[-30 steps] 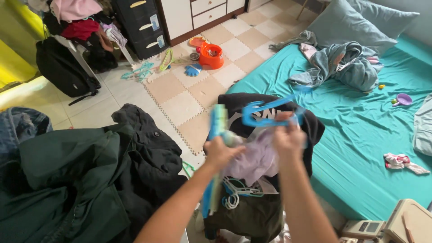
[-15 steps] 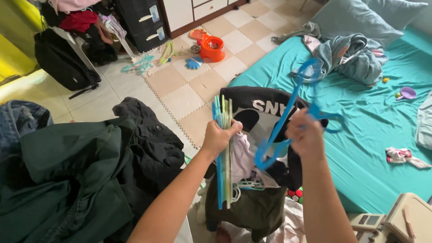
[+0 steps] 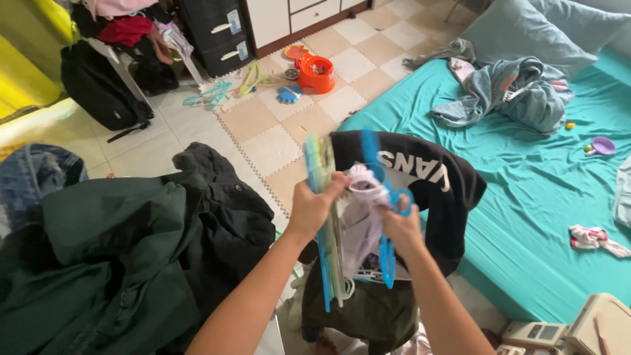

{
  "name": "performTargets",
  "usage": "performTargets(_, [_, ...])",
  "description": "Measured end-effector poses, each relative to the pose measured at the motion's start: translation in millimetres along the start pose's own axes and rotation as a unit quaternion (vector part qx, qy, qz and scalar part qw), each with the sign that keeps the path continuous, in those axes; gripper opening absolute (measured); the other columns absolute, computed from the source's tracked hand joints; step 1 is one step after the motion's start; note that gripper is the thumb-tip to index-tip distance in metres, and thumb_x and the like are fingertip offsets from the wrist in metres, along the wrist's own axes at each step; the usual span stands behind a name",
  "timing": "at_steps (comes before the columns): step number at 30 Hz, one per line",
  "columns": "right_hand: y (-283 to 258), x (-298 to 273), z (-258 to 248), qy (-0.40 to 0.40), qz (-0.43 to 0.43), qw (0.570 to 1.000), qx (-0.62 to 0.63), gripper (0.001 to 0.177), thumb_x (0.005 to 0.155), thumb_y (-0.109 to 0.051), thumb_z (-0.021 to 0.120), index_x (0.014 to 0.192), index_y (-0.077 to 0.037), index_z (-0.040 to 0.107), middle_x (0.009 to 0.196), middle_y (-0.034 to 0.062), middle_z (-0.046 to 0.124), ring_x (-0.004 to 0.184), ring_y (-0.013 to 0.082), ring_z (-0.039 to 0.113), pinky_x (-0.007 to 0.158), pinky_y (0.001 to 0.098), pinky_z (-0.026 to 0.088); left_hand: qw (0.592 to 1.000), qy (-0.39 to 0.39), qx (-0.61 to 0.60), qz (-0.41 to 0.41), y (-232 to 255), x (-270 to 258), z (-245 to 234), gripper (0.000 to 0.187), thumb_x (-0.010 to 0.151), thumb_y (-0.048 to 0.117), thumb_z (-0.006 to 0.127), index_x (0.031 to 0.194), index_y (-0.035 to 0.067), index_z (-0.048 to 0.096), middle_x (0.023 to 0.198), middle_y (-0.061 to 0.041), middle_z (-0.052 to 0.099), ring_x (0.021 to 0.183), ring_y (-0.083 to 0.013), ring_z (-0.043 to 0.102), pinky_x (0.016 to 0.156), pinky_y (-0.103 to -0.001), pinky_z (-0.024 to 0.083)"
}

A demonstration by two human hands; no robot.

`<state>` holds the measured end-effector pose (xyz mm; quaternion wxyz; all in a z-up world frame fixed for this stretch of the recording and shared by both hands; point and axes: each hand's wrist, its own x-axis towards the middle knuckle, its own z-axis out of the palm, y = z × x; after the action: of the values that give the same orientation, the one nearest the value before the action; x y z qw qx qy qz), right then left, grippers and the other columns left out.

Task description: The recorder hangs multiple items of clothing onto plastic hangers.

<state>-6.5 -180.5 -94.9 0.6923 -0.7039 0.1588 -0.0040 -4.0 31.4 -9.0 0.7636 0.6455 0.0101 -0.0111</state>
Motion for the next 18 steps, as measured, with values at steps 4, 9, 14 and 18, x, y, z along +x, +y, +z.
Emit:
performTargets(4, [-15,6,-12,0.013,-0.072,0.997,0.018,0.014,0.083,-0.002,0.068,0.097,-0.004,0.069,0.066,-0.0031,0.057,0.048,0.0073,0.046,0.043,0.0270,0.032,0.996,0.078,0.003,-0.045,-18,4,-19,0.025,0.090,0.030,0.075,0.093,0.005,0.077,0.074,0.001,0.064,0.063,-0.0092,0.051,0.059,-0.028,0.041])
performTargets(9, [-22,23,-11,0.068,-0.177,0.955,-0.230,0.029,0.075,-0.008,0.079,0.102,-0.004,0.069,0.080,0.0038,0.063,0.069,0.0139,0.061,0.060,0.0302,0.049,0.995,0.092,-0.004,-0.024,-30,5,-40,0.024,0.091,0.031,0.073,0.093,0.007,0.074,0.077,0.001,0.067,0.071,-0.0070,0.057,0.068,-0.025,0.045])
performTargets(14, [-41,25,-8,0.058,-0.360,0.831,-0.420,0.028,0.077,-0.007,0.080,0.103,-0.017,0.082,0.105,0.0053,0.072,0.111,0.0294,0.059,0.097,0.0535,0.038,0.996,0.080,-0.029,0.007,-34,5,-59,0.022,0.090,0.024,0.073,0.091,0.002,0.073,0.077,-0.001,0.067,0.073,-0.0089,0.060,0.072,-0.027,0.048])
performTargets(18, [-63,29,-19,0.175,-0.449,0.775,-0.410,0.024,0.077,-0.007,0.079,0.100,-0.006,0.077,0.126,0.0133,0.063,0.134,0.0385,0.049,0.114,0.0541,0.028,0.996,0.078,-0.025,-0.031,-32,5,-77,0.022,0.091,0.021,0.075,0.092,-0.001,0.072,0.076,-0.004,0.066,0.069,-0.0125,0.056,0.068,-0.032,0.044])
